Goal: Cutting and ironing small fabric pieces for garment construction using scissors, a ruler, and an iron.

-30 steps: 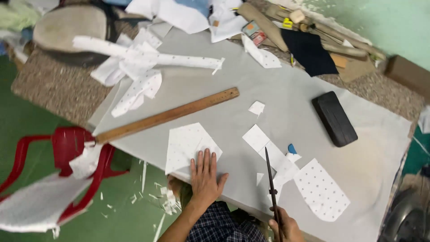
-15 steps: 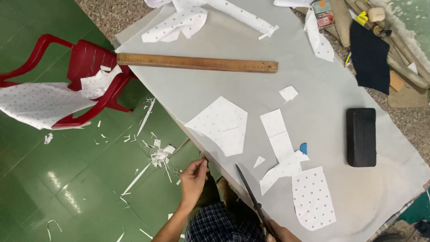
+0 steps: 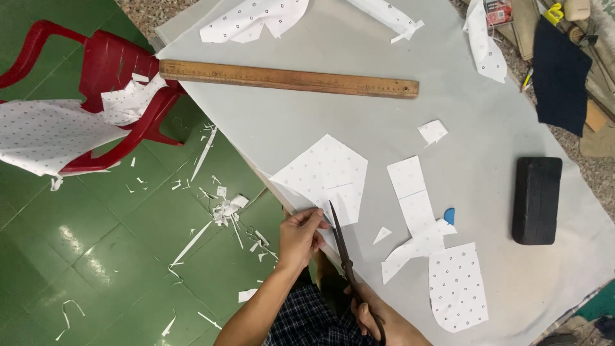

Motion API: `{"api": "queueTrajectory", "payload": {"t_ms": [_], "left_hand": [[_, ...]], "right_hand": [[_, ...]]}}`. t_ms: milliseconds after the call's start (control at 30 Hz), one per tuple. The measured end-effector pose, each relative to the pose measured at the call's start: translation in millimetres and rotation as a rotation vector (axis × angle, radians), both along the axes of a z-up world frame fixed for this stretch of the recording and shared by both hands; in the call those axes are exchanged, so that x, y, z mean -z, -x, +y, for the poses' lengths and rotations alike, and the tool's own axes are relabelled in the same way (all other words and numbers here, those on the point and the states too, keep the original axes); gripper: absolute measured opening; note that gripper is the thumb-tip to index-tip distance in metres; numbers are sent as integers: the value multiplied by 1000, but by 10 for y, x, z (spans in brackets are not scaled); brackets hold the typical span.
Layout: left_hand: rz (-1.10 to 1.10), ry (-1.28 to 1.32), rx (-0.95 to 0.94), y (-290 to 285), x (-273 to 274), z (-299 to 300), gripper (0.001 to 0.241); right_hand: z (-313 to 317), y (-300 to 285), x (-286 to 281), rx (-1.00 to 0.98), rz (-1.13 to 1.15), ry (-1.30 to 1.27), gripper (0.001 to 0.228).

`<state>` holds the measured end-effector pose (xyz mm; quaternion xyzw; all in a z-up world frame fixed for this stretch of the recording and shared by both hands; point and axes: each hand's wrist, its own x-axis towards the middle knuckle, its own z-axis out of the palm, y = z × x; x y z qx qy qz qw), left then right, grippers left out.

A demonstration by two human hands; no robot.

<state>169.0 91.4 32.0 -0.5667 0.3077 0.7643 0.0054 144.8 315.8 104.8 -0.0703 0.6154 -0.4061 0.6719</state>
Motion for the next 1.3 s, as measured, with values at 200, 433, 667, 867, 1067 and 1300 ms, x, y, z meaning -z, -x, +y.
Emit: {"api": "queueTrajectory", "payload": {"t_ms": [200,433,667,867,1067,1300], "left_hand": [[-28,40,-49,110,144,-47,25],[14,66,-43,60,242,-23,22],[80,30,-65,19,327,-42,22],[99,18,-48,8,291,-67,22],[146,3,-62,-44,421,-35,24],[121,-10,-43,-27,332,-79,24]], "right_hand": [[-108,-5,95,18,49,47,85],[-194,12,123,72,-40,-119,86],[-10,54,599,-19,-24,65,75],[-233,156,617,59,40,67,71],[-440,406,357,-87,4,-17,89],[-637,536,419,-49,107,-45,77]]}}
